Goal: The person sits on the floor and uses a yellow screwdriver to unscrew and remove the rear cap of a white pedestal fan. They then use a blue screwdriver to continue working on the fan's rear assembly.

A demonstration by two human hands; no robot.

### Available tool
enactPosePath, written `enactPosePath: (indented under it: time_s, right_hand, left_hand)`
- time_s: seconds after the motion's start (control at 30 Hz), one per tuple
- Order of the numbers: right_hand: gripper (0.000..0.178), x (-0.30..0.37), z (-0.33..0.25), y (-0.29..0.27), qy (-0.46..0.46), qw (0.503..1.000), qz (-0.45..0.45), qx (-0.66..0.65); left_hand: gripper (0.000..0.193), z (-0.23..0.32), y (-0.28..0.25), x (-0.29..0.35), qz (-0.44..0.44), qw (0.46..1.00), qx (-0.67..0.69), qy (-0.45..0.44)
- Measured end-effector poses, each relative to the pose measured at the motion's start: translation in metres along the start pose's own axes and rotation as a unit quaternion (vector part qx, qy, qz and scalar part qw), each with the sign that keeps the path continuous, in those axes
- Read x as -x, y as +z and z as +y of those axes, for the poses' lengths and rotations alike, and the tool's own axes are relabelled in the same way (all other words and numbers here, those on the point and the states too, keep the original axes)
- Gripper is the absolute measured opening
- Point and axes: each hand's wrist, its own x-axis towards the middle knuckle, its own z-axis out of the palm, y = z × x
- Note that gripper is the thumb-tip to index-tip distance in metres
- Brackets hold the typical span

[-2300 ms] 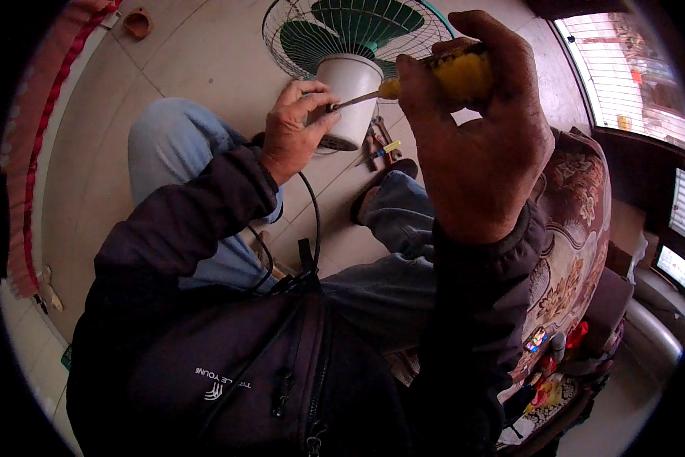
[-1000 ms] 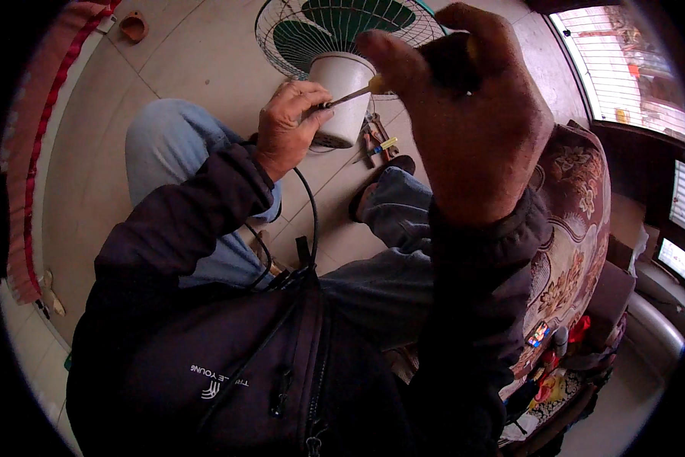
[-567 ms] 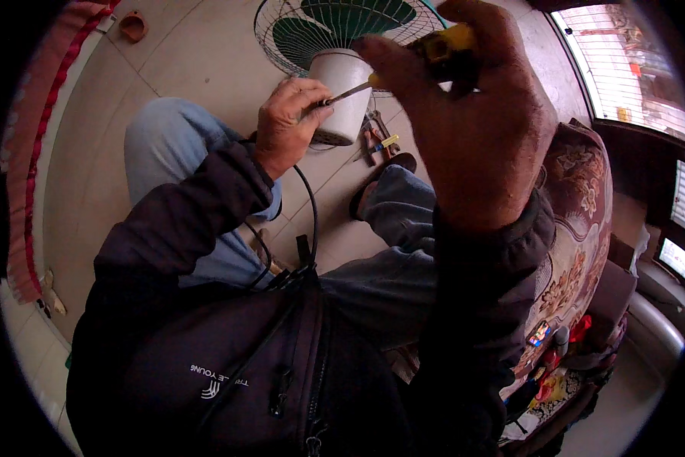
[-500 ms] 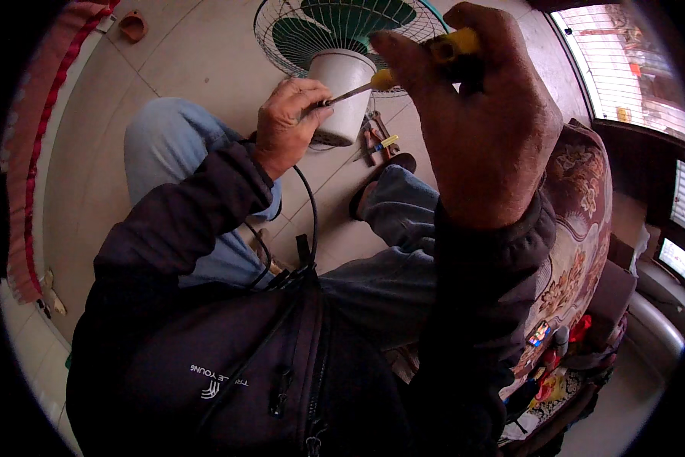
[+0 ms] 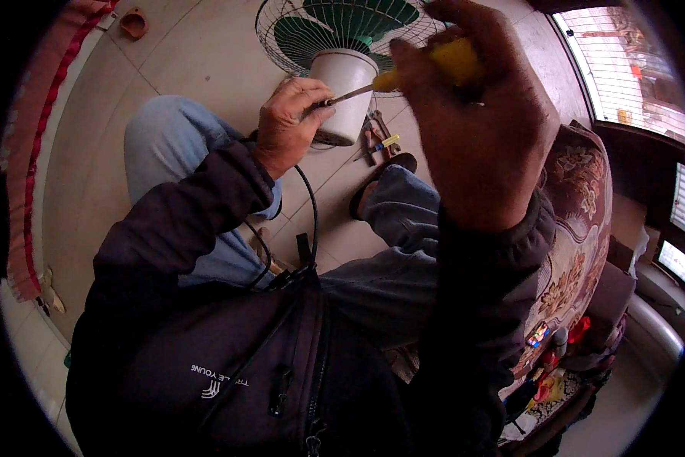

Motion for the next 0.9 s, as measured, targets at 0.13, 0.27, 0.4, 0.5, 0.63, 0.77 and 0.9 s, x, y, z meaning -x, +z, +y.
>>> enactPosePath:
  time_s: [0.13, 0.27, 0.4, 0.5, 0.63, 0.77, 0.9]
  right_hand:
    - [0.041, 0.003, -0.008, 0.019, -0.097, 0.994, 0.02, -0.056]
    - [0.043, 0.004, -0.017, 0.003, -0.04, 0.996, -0.003, -0.083]
    - [0.045, 0.004, 0.003, 0.004, -0.041, 0.998, 0.024, 0.033]
    - [0.043, 0.001, -0.003, 0.008, -0.097, 0.994, -0.005, 0.04]
    - [0.042, -0.001, -0.008, 0.012, -0.112, 0.993, -0.026, -0.014]
    - [0.044, 0.0, -0.011, -0.002, 0.007, 0.997, -0.026, -0.074]
    - [0.044, 0.002, -0.003, 0.01, -0.016, 0.999, 0.035, -0.005]
  left_hand:
    - [0.025, -0.002, -0.003, 0.001, -0.001, 1.0, -0.006, -0.003]
    - [0.025, 0.002, -0.002, 0.0, -0.001, 1.0, 0.001, -0.001]
    - [0.021, 0.002, -0.001, 0.0, 0.0, 1.0, 0.016, -0.004]
    - [0.022, 0.0, -0.001, 0.0, 0.002, 1.0, 0.012, -0.003]
    - [0.022, 0.0, -0.001, 0.0, 0.002, 1.0, 0.006, -0.001]
    - [0.027, 0.0, -0.003, 0.001, 0.0, 1.0, -0.008, 0.003]
    - [0.027, 0.002, 0.0, -0.001, -0.006, 1.0, 0.0, 0.007]
